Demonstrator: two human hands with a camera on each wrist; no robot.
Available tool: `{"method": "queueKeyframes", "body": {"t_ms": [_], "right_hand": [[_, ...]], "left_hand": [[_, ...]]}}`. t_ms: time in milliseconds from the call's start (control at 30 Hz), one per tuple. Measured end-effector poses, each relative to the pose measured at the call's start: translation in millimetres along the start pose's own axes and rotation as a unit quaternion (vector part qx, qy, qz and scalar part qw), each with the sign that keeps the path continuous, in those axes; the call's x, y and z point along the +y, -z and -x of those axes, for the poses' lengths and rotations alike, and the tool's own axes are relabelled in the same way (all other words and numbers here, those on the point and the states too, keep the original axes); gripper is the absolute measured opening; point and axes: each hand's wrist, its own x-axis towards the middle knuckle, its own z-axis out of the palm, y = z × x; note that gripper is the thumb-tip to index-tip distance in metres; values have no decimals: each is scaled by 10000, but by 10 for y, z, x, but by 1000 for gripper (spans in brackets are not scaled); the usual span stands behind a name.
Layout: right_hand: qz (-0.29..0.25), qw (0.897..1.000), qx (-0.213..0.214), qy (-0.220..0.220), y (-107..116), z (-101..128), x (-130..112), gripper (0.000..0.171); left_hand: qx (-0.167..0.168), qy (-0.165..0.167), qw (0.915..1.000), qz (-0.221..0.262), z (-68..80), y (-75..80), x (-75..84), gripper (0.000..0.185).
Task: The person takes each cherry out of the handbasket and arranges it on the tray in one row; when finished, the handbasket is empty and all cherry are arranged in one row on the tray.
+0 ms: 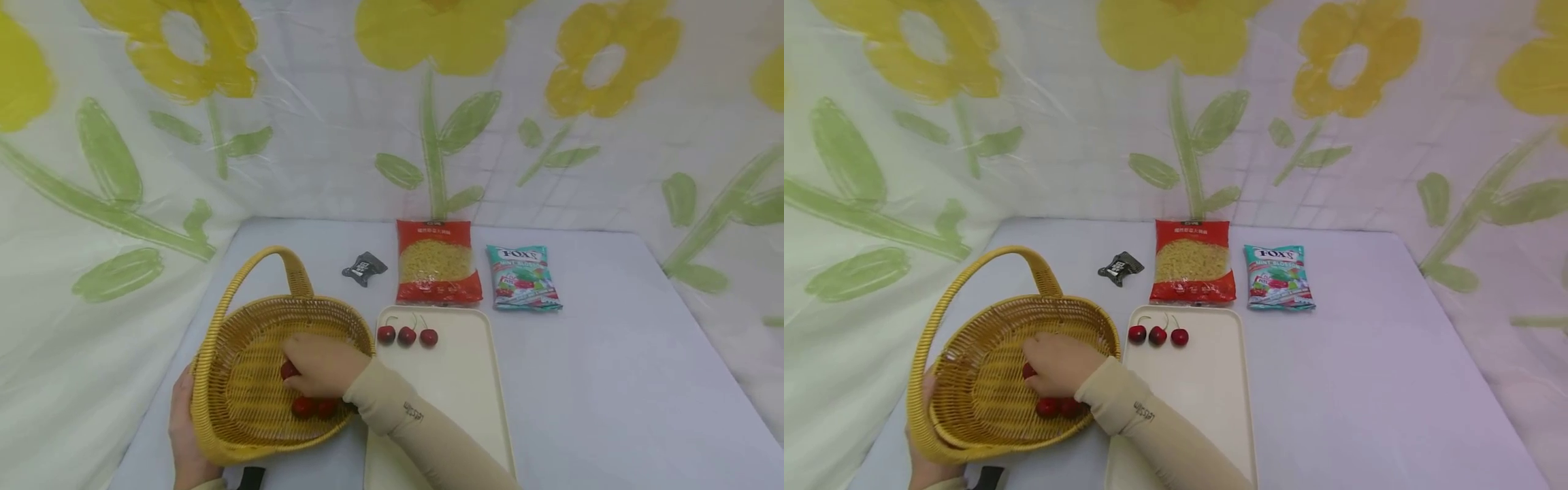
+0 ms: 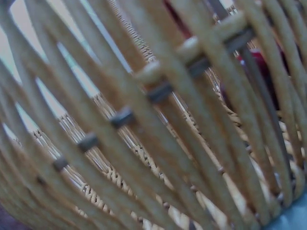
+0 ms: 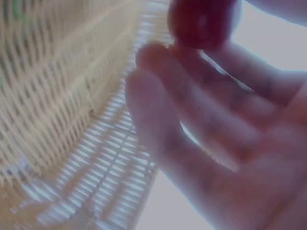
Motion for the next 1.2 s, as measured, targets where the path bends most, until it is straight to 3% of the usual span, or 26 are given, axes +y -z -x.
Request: {"method": "queueKeyframes", "body": {"t_ms": [67, 167, 233, 267, 300, 333, 400, 467, 500, 533, 567, 633, 667, 733, 767, 800, 867, 1000, 1067, 1133, 1200], "right_hand": [[-244, 9996, 165, -19, 46, 100, 20, 25], [-566, 9968, 562, -8, 108, 311, 102, 29], [-777, 9929, 898, -27, 161, 477, 185, 30], [-885, 9900, 1093, -84, 186, 565, 233, 31], [-1007, 9865, 1282, -127, 211, 651, 288, 30], [-1127, 9827, 1455, -206, 234, 738, 346, 29], [-1271, 9755, 1741, -444, 272, 907, 479, 28], [-1391, 9689, 1888, -792, 291, 1065, 621, 31], [-1448, 9660, 1922, -946, 298, 1142, 692, 34], [-1446, 9638, 1957, -1088, 294, 1217, 765, 35], [-1469, 9611, 1987, -1232, 284, 1287, 836, 36], [-1577, 9541, 2002, -1575, 252, 1424, 962, 39], [-1607, 9502, 2055, -1706, 227, 1486, 1020, 39], [-1651, 9425, 2158, -1947, 170, 1587, 1125, 39], [-1695, 9379, 2206, -2072, 138, 1620, 1173, 39], [-1734, 9343, 2257, -2145, 107, 1649, 1220, 38], [-1817, 9287, 2378, -2188, 46, 1686, 1306, 35], [-1911, 9259, 2377, -2230, -81, 1711, 1448, 31], [-1882, 9271, 2283, -2300, -140, 1705, 1500, 32], [-1834, 9283, 2179, -2392, -186, 1687, 1537, 33], [-1731, 9303, 2114, -2448, -221, 1666, 1569, 33]], "left_hand": [[12, -98, 9997, -204, 11, -7, 0, 48], [152, -421, 9947, -923, 26, -11, -16, 46], [231, -861, 9772, -1926, 27, 5, -48, 42], [298, -960, 9736, -2050, 24, 12, -55, 41], [376, -1269, 9530, -2724, 19, 27, -75, 38], [405, -1456, 9386, -3103, 12, 43, -91, 37], [547, -1988, 8849, -4177, -3, 71, -127, 34], [506, -2321, 8627, -4464, -17, 85, -140, 34], [585, -2585, 8304, -4901, -21, 93, -155, 34], [452, -2557, 8458, -4661, -17, 84, -146, 33], [129, -2398, 8803, -4091, -19, 75, -132, 33], [-269, -2040, 9317, -2993, -3, 47, -102, 34], [-470, -1698, 9597, -2191, 4, 26, -82, 36], [-677, -1158, 9876, -822, 17, -4, -43, 43], [-711, -963, 9921, -366, 18, -14, -30, 46], [-708, -940, 9925, -320, 18, -26, -20, 46], [-715, -707, 9946, 259, 5, -41, -10, 50], [-493, -625, 9964, 300, 2, -50, -17, 51], [-361, -757, 9963, -201, 18, -36, -34, 50], [-285, -1080, 9875, -1112, 35, -18, -57, 45], [-309, -1208, 9825, -1386, 38, -8, -77, 42]]}}
